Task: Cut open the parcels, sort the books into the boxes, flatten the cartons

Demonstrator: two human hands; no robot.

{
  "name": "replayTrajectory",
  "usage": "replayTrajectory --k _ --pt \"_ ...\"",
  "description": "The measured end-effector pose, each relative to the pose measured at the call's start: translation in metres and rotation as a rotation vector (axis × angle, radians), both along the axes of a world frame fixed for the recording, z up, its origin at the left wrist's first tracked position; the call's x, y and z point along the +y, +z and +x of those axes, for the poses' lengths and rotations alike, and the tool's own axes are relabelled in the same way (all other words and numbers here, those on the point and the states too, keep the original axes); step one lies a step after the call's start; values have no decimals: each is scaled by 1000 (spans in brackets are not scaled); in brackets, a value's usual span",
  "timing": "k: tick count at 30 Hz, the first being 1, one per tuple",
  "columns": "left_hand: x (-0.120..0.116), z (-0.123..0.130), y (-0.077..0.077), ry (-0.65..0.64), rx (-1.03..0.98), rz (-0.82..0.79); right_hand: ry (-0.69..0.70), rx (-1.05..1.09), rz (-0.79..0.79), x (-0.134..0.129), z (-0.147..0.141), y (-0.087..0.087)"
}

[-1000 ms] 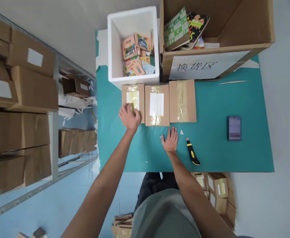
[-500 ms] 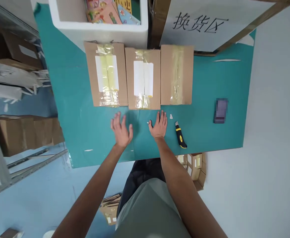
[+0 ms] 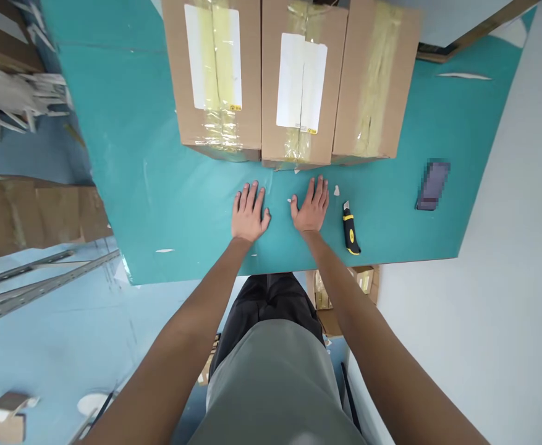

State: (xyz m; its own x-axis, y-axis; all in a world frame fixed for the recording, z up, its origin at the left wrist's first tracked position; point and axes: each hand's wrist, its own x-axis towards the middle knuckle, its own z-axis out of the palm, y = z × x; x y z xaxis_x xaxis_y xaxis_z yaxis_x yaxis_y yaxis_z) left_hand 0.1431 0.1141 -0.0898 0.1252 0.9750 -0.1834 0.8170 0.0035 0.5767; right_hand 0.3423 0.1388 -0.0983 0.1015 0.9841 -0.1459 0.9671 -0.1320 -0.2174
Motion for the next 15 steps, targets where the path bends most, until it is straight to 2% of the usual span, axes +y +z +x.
replayTrajectory --k 15 --pt "0 -1 -3 -7 -48 18 30 -94 28 0 1 -3"
